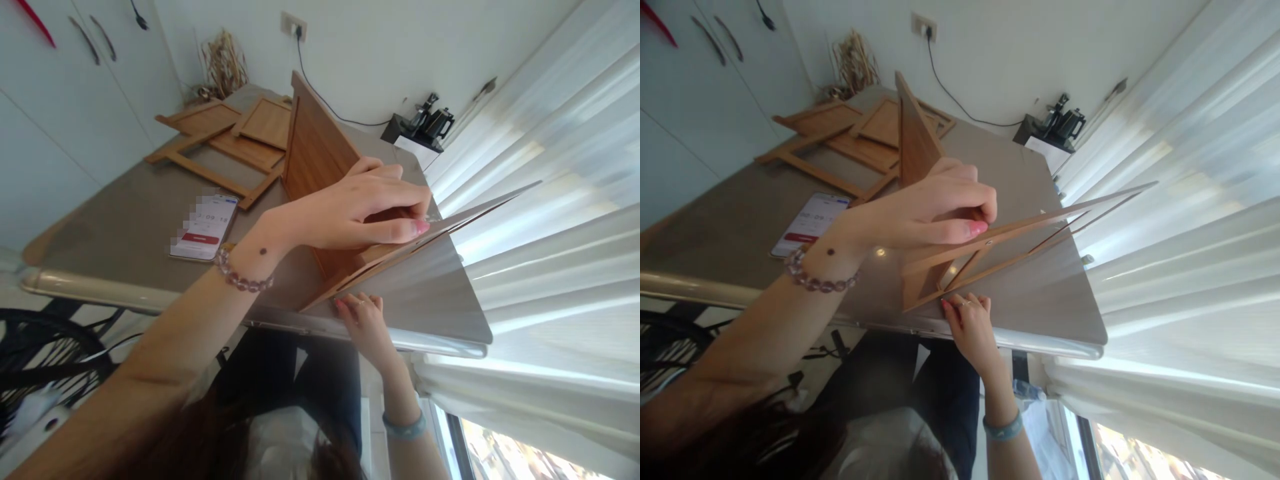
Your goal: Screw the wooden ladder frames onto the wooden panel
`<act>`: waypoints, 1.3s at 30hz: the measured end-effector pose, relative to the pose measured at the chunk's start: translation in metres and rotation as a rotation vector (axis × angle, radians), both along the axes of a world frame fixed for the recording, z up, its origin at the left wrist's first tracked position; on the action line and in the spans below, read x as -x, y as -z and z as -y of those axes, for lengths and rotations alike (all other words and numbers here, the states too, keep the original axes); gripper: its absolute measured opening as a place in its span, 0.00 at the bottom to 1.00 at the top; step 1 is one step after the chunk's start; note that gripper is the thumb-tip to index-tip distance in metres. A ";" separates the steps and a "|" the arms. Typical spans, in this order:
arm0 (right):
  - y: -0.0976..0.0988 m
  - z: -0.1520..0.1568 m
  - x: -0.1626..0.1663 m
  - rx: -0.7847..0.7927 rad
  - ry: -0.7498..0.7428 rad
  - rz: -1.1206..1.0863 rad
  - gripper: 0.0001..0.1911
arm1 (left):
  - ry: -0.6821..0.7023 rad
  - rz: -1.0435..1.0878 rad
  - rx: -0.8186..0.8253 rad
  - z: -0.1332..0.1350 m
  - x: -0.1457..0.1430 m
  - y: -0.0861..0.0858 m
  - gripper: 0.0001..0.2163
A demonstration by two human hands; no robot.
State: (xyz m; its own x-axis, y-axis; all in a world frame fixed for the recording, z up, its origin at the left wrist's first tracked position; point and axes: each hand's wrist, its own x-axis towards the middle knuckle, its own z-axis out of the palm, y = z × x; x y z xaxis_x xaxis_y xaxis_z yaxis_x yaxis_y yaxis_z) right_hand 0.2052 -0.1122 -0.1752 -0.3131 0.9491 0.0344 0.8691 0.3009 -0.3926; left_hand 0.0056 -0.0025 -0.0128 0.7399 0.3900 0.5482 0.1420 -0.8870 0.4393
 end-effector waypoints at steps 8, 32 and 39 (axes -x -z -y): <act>-0.003 -0.005 -0.002 0.102 0.038 -0.079 0.20 | -0.009 0.032 -0.048 0.000 -0.002 0.002 0.11; -0.007 0.001 0.008 0.071 0.202 -0.018 0.25 | -0.027 0.072 -0.091 0.001 -0.004 0.005 0.12; -0.009 -0.001 0.009 0.054 0.182 -0.038 0.24 | -0.017 0.097 -0.054 0.002 -0.005 0.005 0.11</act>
